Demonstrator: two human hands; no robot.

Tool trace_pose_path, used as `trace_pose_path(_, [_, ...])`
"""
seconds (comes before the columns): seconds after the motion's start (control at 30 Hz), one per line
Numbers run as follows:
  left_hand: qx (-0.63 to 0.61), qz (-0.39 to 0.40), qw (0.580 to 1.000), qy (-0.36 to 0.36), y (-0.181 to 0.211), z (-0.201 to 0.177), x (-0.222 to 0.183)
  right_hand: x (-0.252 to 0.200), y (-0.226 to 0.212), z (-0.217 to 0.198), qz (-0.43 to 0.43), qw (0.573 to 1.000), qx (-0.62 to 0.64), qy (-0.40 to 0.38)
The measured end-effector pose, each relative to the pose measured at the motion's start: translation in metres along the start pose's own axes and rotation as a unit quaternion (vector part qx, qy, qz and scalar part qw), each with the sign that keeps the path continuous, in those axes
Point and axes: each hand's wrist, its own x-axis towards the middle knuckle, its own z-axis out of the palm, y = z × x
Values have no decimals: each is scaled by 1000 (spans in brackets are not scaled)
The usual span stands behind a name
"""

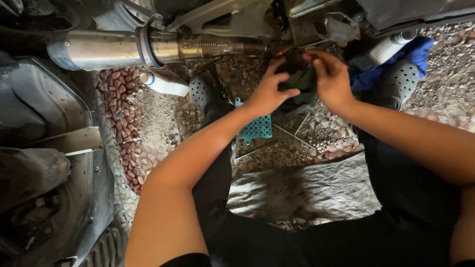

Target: The person scrubs a turquoise perforated plastic part with a dark cloth, then wipes the motorcycle's exhaust pipe and rear frame area. The person handles the part and the vehicle components directly with the cloth.

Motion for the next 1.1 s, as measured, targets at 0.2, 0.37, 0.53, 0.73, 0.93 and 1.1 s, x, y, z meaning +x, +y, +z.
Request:
trace_pose_path(0.2, [-61, -102, 990, -81, 27, -46, 8, -14, 42, -25, 215, 971, -70, -73])
trace_pose_path(0.37, [-160, -69, 977, -123, 13, -48, 13, 11, 14, -17, 225, 902, -270, -251])
trace_pose_path(0.53, [-222, -144, 962, -73, -49, -54, 21, 34, -25, 24, 194, 963, 7, -184])
trace_pose_path(0.73, [-156, -276, 944, -95, -20, -43, 22, 25, -21, 73, 48, 964, 245, 94])
trace_pose_path(0.93, [35, 49, 990, 126, 142, -66, 56, -39, 65, 97, 206, 837, 345, 373])
trace_pose_path(1.1, [252, 146, 944, 152, 155, -40, 88, -50, 88, 94, 250, 867, 263, 341])
